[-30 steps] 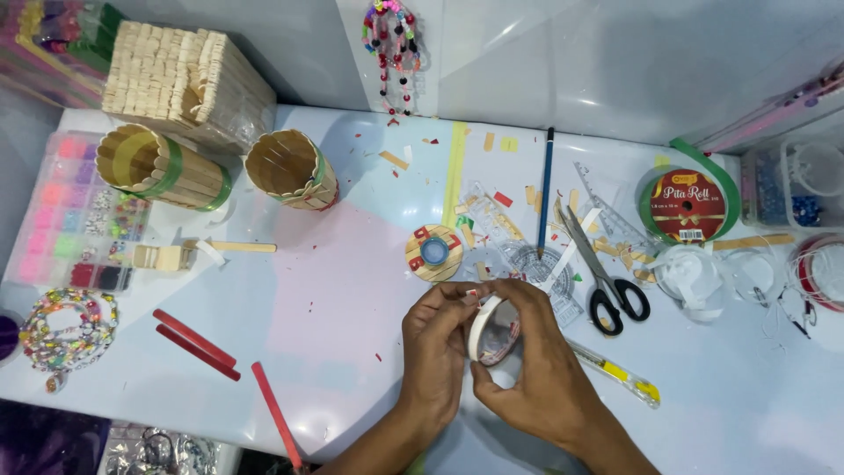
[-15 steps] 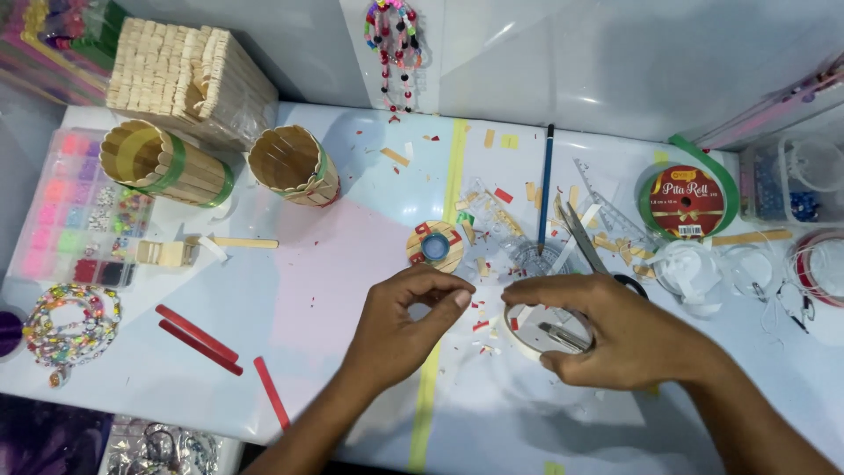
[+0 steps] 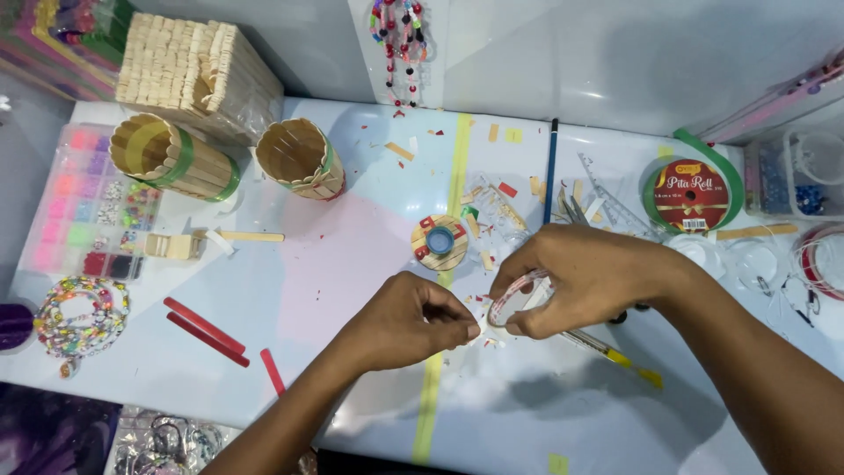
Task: A person is seen assembling a small decorative item, using scissors to cut tape and carefully applying it to a circular frame.
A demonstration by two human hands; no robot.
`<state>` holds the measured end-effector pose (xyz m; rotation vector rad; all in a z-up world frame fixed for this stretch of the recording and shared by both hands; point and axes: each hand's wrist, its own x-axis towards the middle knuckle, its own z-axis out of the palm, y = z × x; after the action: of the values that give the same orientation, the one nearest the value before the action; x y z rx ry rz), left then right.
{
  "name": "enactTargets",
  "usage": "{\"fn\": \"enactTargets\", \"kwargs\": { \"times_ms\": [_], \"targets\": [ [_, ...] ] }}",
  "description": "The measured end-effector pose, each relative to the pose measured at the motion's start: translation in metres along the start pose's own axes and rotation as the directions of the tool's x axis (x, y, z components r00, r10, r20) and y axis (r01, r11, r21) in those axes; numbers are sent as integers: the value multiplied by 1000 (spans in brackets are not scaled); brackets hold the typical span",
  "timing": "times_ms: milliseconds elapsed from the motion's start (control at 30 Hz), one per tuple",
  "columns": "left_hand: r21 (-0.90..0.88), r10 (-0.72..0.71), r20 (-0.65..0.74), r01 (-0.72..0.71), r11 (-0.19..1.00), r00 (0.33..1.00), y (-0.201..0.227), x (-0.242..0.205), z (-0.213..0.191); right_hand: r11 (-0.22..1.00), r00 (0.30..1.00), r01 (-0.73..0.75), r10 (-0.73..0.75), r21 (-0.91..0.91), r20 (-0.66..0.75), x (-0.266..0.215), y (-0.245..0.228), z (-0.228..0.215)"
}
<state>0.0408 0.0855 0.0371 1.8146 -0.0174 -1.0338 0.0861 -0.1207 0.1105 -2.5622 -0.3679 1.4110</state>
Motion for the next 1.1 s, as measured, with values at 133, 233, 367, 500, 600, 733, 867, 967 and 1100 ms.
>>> {"fn": "enactTargets", "kwargs": {
  "times_ms": [133, 233, 367, 500, 600, 733, 867, 967, 1100],
  "targets": [
    [-91, -5, -6, 5, 996, 1000, -9, -1, -3, 996, 997, 72, -73, -45, -23, 10, -8, -6],
    [-202, -33, -65, 19, 979, 997, -30, -3, -10, 991, 988, 132, -131, 5, -81, 24, -11, -10],
    [-374, 101, -188, -166, 912, 977, -54, -17, -19, 854, 898, 438, -398, 282, -189, 58, -19, -10],
    [-480, 31, -354, -209, 852, 935, -76, -24, -14, 835, 919, 388, -316, 390, -237, 75, -52, -5],
    [-576, 44, -414, -299, 761, 909, -96, -16, -3, 833, 921, 374, -283, 407, -267, 84, -66, 0],
    [-595, 49, -456, -345, 726, 889, -104, -7, 12, 814, 880, 443, -315, 377, -355, 102, -58, 11],
    [-636, -54, -501, -326, 699, 864, -87, -9, 18, 703, 575, 691, -396, 166, -715, 103, -34, 19],
    [-647, -107, -502, -291, 705, 858, -79, -10, 18, 741, 489, 662, -318, 109, -812, 81, -20, 26],
    [-632, -87, -506, -300, 714, 858, -78, -12, 18, 895, 742, 384, -152, 227, -652, 63, -7, 60]
  ]
}}
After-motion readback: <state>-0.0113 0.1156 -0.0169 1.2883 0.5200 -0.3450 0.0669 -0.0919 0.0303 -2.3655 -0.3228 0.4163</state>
